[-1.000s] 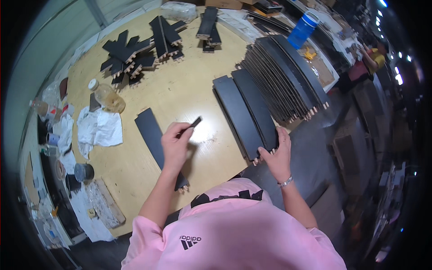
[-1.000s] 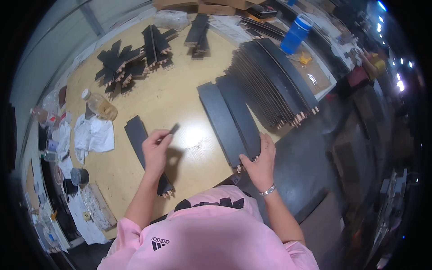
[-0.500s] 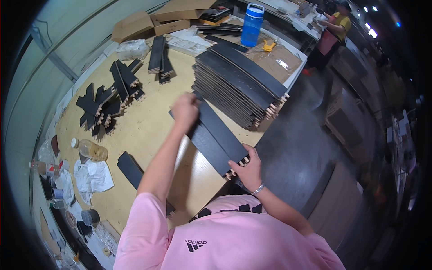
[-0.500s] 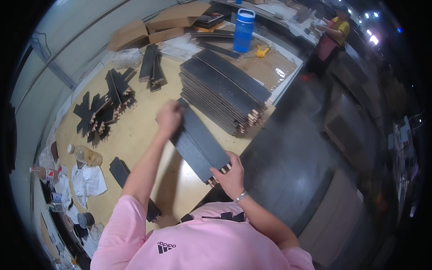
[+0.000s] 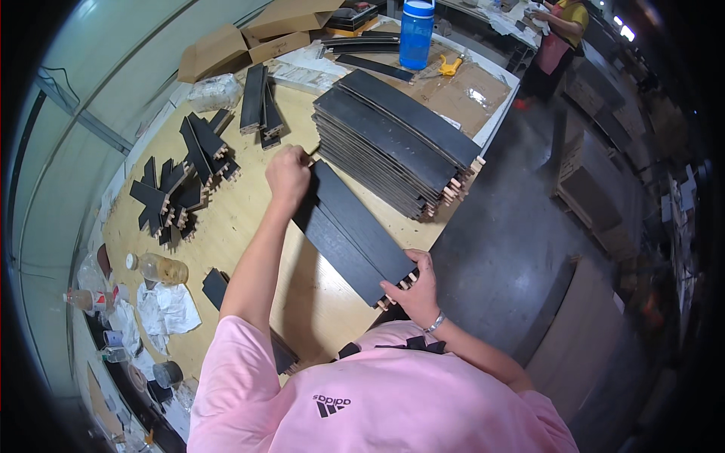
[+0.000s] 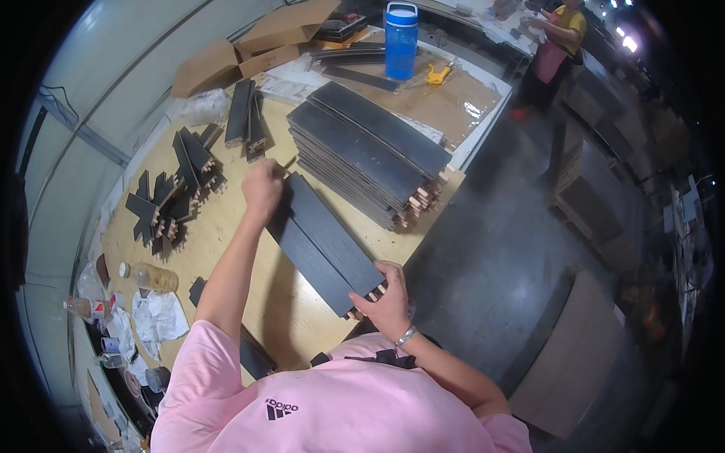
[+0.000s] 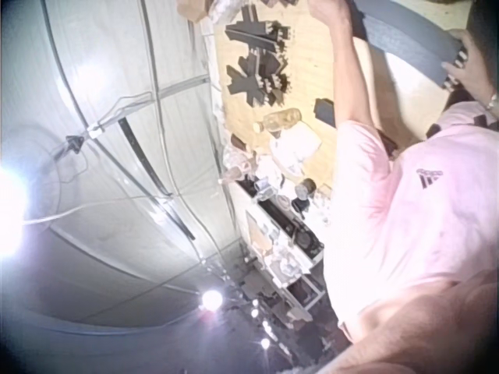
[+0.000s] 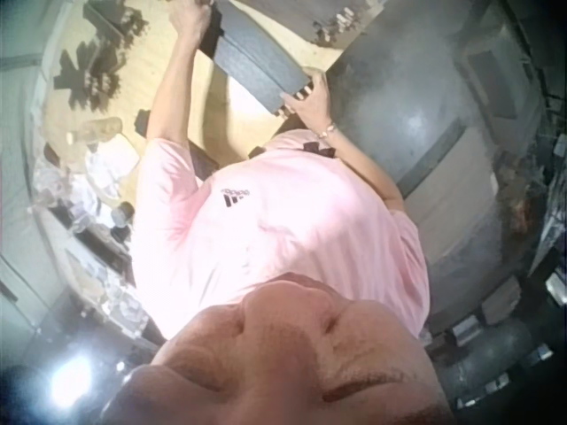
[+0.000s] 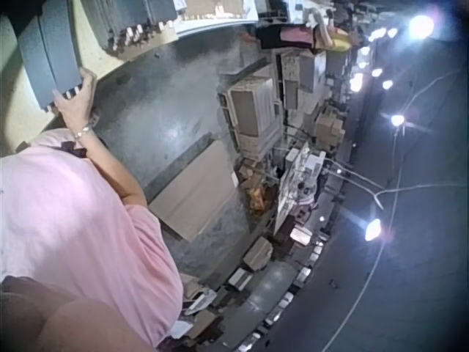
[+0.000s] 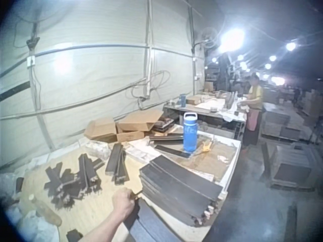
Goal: The worker is applying glue and thin wooden strips to the edges of dark wooden furniture panels.
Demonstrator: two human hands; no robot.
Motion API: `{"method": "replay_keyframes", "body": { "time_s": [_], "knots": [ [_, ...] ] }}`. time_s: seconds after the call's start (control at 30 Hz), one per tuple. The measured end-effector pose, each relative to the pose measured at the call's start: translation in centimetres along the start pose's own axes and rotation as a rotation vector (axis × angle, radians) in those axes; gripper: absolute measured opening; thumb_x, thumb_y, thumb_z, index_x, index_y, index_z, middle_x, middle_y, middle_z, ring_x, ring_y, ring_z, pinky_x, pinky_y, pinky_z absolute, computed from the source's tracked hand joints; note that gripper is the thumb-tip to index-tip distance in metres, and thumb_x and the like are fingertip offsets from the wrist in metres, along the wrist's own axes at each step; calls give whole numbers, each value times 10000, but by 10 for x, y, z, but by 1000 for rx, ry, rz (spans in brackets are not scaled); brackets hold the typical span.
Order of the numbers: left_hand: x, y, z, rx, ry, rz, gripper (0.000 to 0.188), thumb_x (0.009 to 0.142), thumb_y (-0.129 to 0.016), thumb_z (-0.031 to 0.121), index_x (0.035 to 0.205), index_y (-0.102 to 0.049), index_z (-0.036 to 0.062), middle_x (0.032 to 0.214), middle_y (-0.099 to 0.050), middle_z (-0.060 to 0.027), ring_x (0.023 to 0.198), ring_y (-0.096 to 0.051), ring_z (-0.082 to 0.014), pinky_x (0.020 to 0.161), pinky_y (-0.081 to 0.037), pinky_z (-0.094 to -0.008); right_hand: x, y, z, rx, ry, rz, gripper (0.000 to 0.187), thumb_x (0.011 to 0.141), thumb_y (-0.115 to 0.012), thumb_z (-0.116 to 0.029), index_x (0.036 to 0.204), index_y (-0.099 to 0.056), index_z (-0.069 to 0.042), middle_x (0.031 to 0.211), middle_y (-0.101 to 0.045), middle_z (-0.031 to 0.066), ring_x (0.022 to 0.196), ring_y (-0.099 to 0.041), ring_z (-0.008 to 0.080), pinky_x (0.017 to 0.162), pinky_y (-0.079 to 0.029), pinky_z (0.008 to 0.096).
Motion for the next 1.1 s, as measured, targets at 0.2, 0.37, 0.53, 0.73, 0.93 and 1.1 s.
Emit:
{"method": "replay_keyframes", "body": {
  "time_s": [0.2, 0.37, 0.53, 0.73, 0.93, 1.1],
  "knots": [
    [-153, 26, 118, -362, -522, -286, 125, 594, -612, 32, 702, -608, 94, 745, -581, -86, 724, -602, -288, 611, -499, -431, 2, -5, 9, 25, -48, -4, 646, 618, -835, -139, 1146, -494, 10, 1126, -525, 146, 1070, -539, 268, 959, -431, 346],
    [-71, 9, 55, -168, -178, 37, 48, 676, -607, 33, 703, -633, 63, 718, -599, -129, 683, -598, -342, 611, -494, -437, 0, -4, 9, 60, -59, 17, 663, 622, -840, -153, 1159, -488, 13, 1126, -517, 134, 1068, -530, 242, 959, -427, 337],
    [-116, 21, 93, -283, -507, -193, 51, 664, -652, 52, 663, -606, 74, 698, -584, -103, 702, -604, -309, 599, -494, -426, -1, -7, 13, 49, -56, 1, 665, 630, -838, -152, 1164, -480, 17, 1144, -512, 135, 1074, -528, 234, 961, -425, 336],
    [-75, 7, 58, -156, -305, -32, 48, 666, -652, 53, 686, -612, 68, 727, -587, -114, 717, -601, -324, 616, -492, -428, 0, -4, 11, 42, -36, 4, 649, 635, -837, -153, 1158, -487, 5, 1132, -520, 133, 1066, -534, 233, 951, -433, 338],
    [-103, 6, 83, -264, -348, -119, 96, 628, -611, 30, 708, -640, 75, 780, -638, -109, 769, -620, -335, 652, -512, -452, 1, -5, 8, 63, -20, 16, 637, 627, -854, -167, 1124, -502, 18, 1092, -521, 150, 1039, -532, 280, 931, -438, 365],
    [-122, 8, 100, -260, -421, -64, 87, 601, -608, 31, 676, -612, 75, 741, -604, -101, 721, -610, -323, 615, -507, -434, 2, -4, 12, 39, -12, 14, 631, 630, -841, -164, 1133, -509, 21, 1099, -530, 146, 1045, -542, 266, 936, -440, 354]
  ]
}}
Point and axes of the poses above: each hand's wrist, its own x-axis towards the middle knuckle, its own y-axis out of the back of the hand, z = x × y, the point moved 2 cm from there along x, towards the middle knuckle
